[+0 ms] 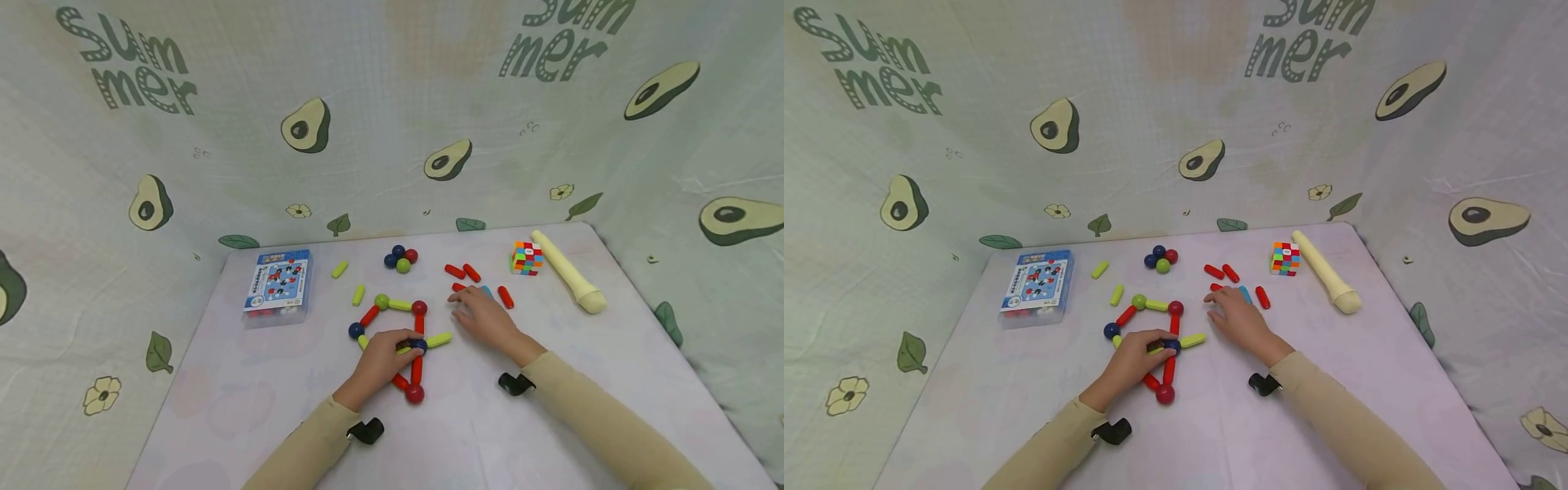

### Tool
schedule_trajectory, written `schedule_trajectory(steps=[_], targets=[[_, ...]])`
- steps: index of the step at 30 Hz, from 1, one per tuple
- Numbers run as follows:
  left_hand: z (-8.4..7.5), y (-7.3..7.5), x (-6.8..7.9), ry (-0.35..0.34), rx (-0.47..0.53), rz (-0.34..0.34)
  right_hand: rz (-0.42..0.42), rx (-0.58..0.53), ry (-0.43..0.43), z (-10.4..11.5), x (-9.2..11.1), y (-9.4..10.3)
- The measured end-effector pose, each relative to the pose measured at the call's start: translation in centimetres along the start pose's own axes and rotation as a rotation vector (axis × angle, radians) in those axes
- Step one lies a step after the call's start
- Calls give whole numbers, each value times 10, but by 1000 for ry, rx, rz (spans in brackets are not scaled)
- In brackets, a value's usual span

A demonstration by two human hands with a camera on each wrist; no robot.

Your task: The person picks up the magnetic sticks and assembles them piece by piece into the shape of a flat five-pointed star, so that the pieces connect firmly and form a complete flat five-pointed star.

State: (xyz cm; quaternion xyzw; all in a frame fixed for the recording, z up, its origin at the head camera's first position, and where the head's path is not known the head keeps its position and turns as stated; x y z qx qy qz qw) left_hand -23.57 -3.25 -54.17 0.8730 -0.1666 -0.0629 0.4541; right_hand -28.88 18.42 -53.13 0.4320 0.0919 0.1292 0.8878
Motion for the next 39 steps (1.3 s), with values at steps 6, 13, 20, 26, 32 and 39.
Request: schedule_trajectory(steps=[6,13,20,26,32,39], targets=[[-1,-1,0,-10,5,0,-123,96,-61,-17,-14,16],[-2,-2,0,-22,7,-7,-164,169,-56,-17,-26,22],[-2,-2,1,-23,10,-9,-149,158,-79,-18,-30,21],[-1,-1,1,-8,6,-8,-54,108,-82,-12,-25,9],[-1,0,1,-5,-9,-11,50,37,-53,-1,-14,-4],[0,0,1,-8,-9,-13,62,-145,-19,9,-9,-9]])
Point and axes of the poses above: each hand's wrist, its own x-axis away from the middle knuckle, its own y-axis out of the back of the hand, z = x × y, the point moved 6 cm from there along -x, towards the middle knuckle, and after that the axes turned 7 degrees about -x, right-handed, at the moved point
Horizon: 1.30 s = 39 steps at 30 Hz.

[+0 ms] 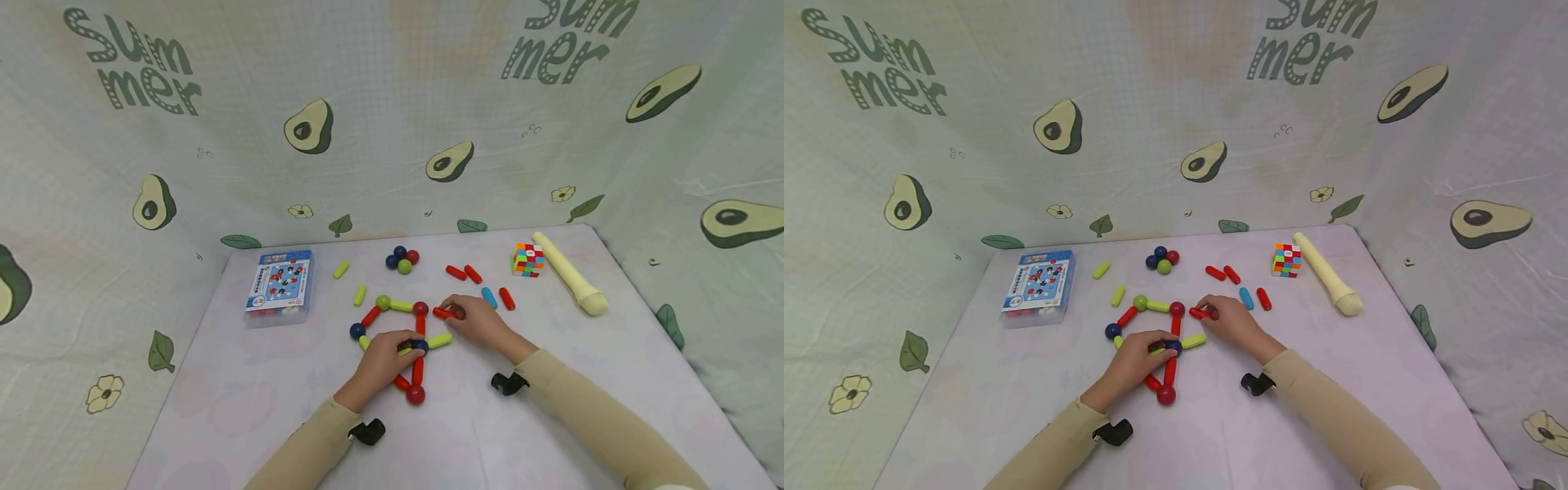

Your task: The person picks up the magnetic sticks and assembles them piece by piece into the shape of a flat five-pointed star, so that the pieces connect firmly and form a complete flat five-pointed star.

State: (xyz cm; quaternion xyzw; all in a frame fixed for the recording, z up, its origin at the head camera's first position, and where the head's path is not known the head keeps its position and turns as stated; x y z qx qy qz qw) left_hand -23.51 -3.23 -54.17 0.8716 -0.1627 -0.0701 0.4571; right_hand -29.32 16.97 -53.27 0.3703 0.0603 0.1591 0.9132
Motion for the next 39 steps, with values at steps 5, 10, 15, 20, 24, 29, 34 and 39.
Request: schedule_trajectory(steps=[5,10,15,20,24,29,34,39], targets=[[0,-1,-1,-4,-4,0,22,-81,5,1,-1,-5],[1,-1,-1,0,-11,0,72,-98,-22,0,0,-8],[1,-1,-2,5,-10,6,129,-143,-51,-3,3,-3],[2,-2,-3,11,-14,10,189,-203,-51,-8,5,-3],[3,-2,-2,12,-16,7,218,-218,-31,-7,6,-3],[4,-2,-2,11,-15,7,211,-215,-47,-7,4,-3],[3,-2,-1,5,-12,11,163,-198,-64,-15,-7,-1],[1,-2,-2,-1,-10,14,109,-177,-65,-15,-28,5]])
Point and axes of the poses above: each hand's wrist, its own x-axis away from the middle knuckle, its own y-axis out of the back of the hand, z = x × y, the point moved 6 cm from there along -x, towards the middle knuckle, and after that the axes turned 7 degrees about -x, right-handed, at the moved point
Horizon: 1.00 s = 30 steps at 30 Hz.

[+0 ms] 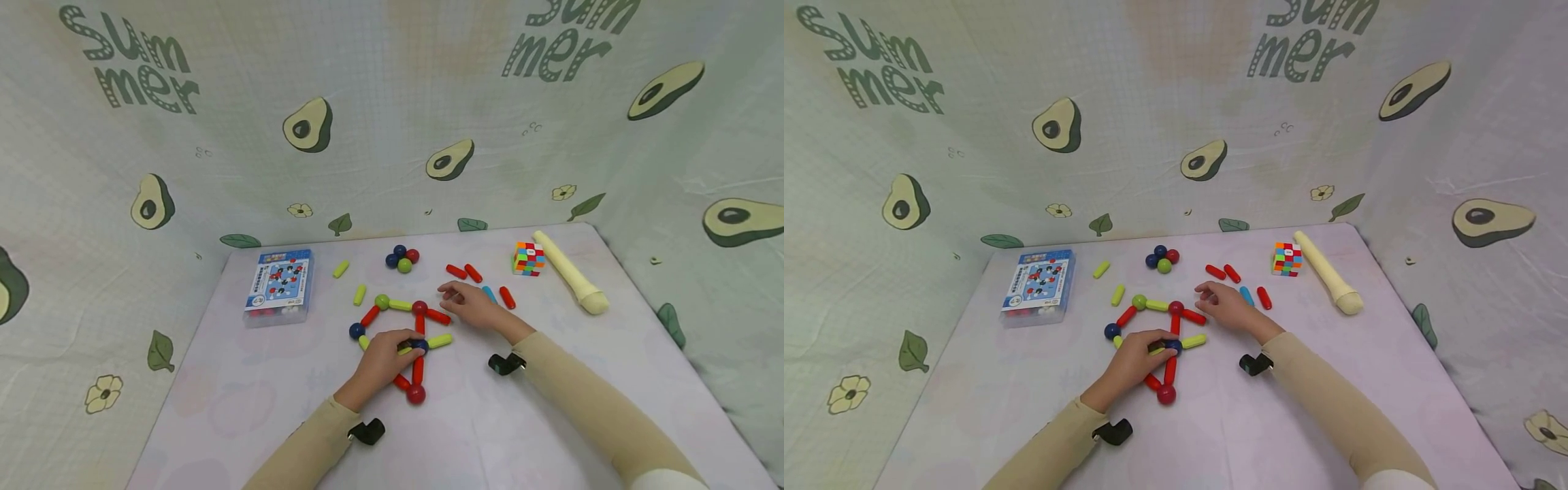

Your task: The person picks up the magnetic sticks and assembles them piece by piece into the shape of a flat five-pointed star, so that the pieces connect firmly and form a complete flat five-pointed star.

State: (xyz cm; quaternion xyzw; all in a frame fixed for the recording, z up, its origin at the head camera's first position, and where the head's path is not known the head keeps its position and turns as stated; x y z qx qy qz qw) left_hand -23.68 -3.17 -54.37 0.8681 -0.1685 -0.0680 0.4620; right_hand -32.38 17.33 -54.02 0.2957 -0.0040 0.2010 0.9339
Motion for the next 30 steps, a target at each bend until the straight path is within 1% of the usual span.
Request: schedule_trajectory(steps=[3,9,13,17,24,30], targets=[[0,0,0,-1,5,-3,-25,10,-5,4,-16,2],[0,-2,1,1,2,-4,-60,67,-19,13,-50,6],[0,-1,1,0,-8,-11,-95,88,9,21,-72,9],[0,-1,0,0,-15,-12,-113,123,38,22,-92,10],[-2,-1,0,-2,-11,-4,-128,208,85,25,-114,8],[0,1,0,2,-13,-14,-116,274,79,28,-125,2]])
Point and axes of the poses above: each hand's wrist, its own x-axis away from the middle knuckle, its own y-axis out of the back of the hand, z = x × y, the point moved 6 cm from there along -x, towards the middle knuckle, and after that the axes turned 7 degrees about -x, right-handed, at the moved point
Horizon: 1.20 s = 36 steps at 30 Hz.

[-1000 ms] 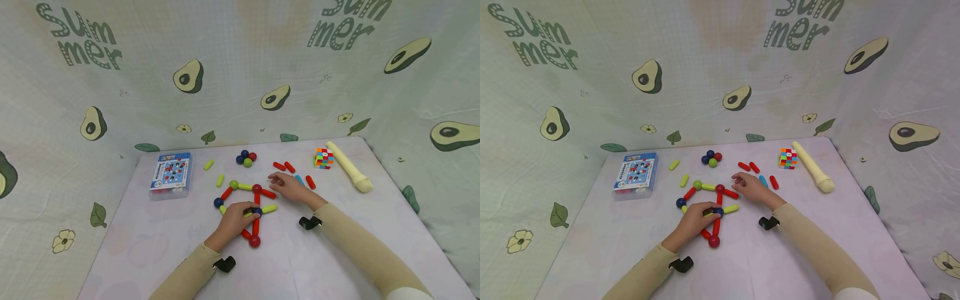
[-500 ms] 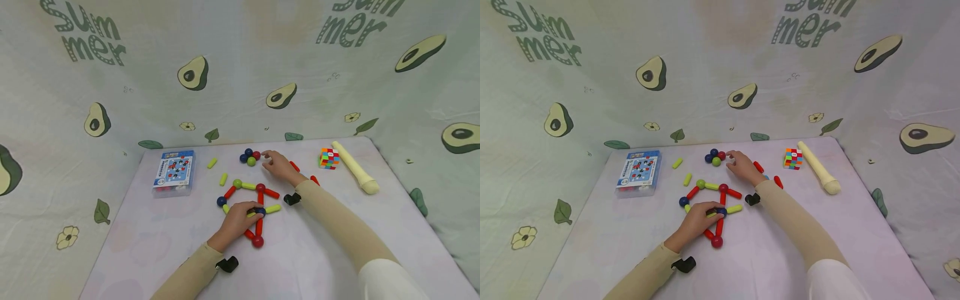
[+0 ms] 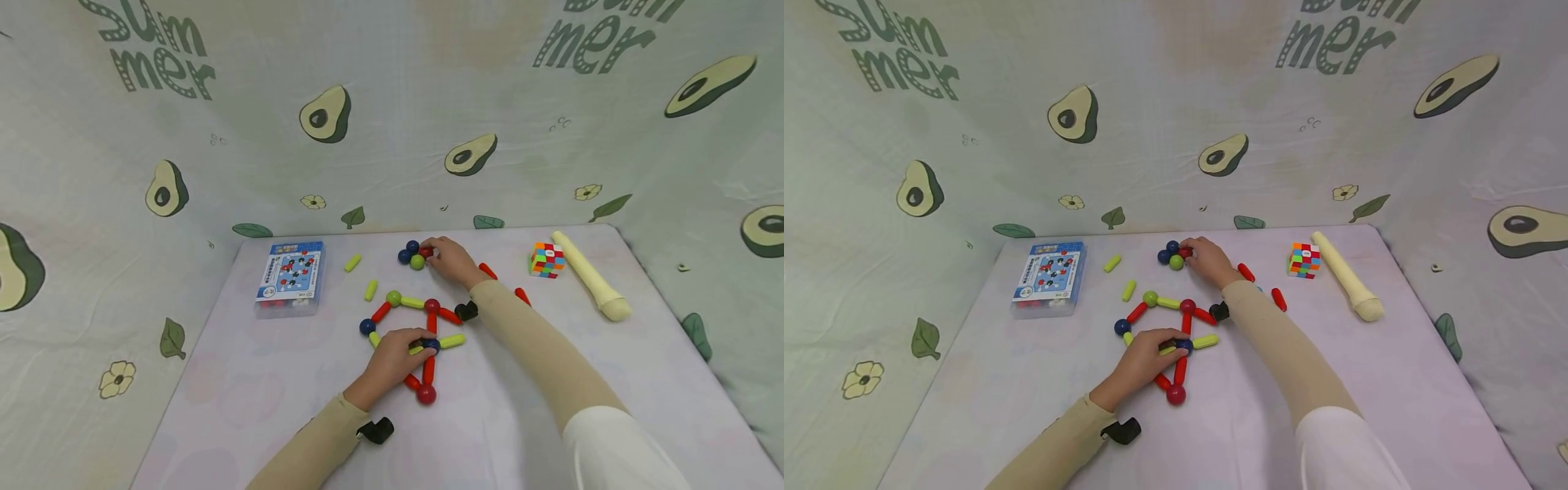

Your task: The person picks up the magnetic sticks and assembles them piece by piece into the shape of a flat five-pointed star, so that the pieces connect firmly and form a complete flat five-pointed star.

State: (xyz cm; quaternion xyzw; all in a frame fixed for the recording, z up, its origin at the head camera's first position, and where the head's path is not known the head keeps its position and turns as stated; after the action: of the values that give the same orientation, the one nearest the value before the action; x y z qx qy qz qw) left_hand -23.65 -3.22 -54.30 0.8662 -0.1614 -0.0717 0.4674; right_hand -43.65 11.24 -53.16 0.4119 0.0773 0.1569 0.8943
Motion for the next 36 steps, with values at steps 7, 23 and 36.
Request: schedule_trajectory(steps=[7,23,36], targets=[[-5,0,0,-13,3,1,22,58,-29,8,9,4],[-1,-2,0,-10,-6,4,113,134,-35,4,75,17],[-3,1,1,-13,6,0,111,50,-35,-11,149,25]])
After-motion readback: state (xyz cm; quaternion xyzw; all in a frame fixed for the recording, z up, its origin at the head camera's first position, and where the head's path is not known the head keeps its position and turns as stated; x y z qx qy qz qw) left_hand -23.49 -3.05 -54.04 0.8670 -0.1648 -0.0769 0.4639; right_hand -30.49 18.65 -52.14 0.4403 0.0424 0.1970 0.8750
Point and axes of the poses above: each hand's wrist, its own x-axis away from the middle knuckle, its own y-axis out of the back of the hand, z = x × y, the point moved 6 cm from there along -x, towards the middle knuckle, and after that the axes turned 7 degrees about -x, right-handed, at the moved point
